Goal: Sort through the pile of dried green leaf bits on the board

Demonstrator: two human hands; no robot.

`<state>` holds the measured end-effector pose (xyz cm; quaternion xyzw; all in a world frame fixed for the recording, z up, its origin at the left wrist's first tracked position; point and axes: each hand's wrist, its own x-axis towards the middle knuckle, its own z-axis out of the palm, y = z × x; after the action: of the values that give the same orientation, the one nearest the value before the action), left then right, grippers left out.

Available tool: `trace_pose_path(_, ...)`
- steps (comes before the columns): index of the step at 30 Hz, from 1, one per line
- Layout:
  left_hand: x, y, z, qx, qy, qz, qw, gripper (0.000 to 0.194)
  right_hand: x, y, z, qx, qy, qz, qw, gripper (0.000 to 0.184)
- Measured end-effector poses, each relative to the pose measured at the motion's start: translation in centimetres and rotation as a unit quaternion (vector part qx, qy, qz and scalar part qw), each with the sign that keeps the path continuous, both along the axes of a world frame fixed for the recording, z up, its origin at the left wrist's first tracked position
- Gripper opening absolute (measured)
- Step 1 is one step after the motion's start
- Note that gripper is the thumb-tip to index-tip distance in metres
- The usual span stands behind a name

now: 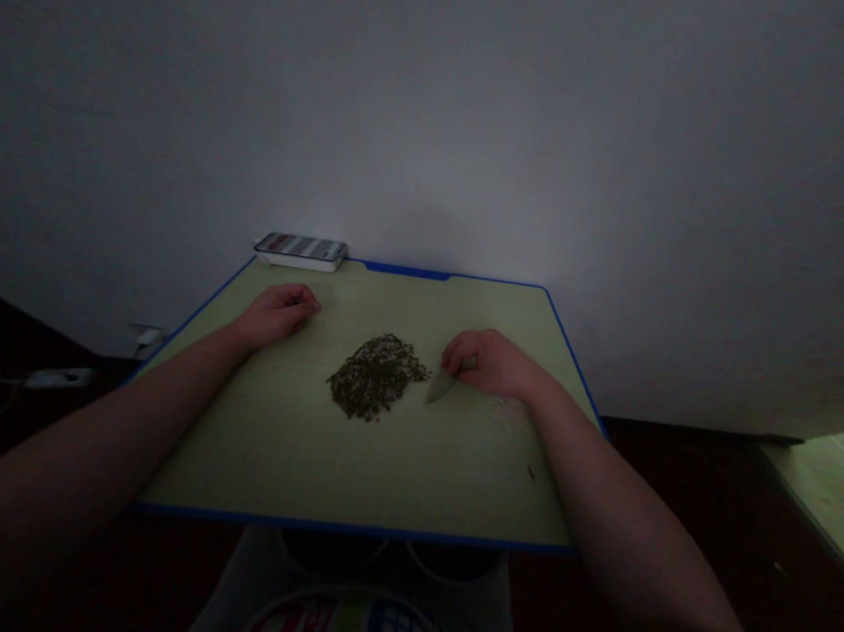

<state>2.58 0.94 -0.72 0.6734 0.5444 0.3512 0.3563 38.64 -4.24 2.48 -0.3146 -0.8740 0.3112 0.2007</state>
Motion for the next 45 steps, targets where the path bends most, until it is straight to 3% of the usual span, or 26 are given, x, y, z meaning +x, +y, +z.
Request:
trace_pose_path(12, 0.0, 0.0, 0.1, 0.001, -0.003, -0.001, 1.0, 0.021, 0.0, 0.0, 0.2, 0.003, 0.011, -0.004, 1.0, 0.011)
trace_pose_path(17, 0.0, 0.2, -0.2, 0.004, -0.005, -0.004, 1.0, 0.021, 0.1, 0.0, 0.2, -0.025, -0.022, -0.004, 0.999, 0.014)
trace_pose_path(24, 0.1, -0.1, 0.1, -0.008, -0.015, 0.0, 1.0, 0.022, 2.1, 0.1, 1.7, -0.075, -0.102, -0.018, 0.992, 0.015)
trace_pose_path(36, 0.1, -0.1, 0.1, 0.003, 0.0, 0.003, 1.0, 0.022, 4.7, 0.0, 2.3, -0.097, -0.193, -0.056, 0.975, 0.009)
trace_pose_path(39, 0.2, -0.1, 0.2, 0.0, -0.001, 0.002, 1.0, 0.022, 4.6, 0.1, 2.5, -0.072, -0.184, -0.061, 0.978, 0.006)
trace_pose_path(45, 0.1, 0.0, 0.0, -0.005, -0.006, 0.0, 1.0, 0.022, 2.4, 0.2, 1.6, 0.053, -0.144, -0.107, 0.982, 0.011)
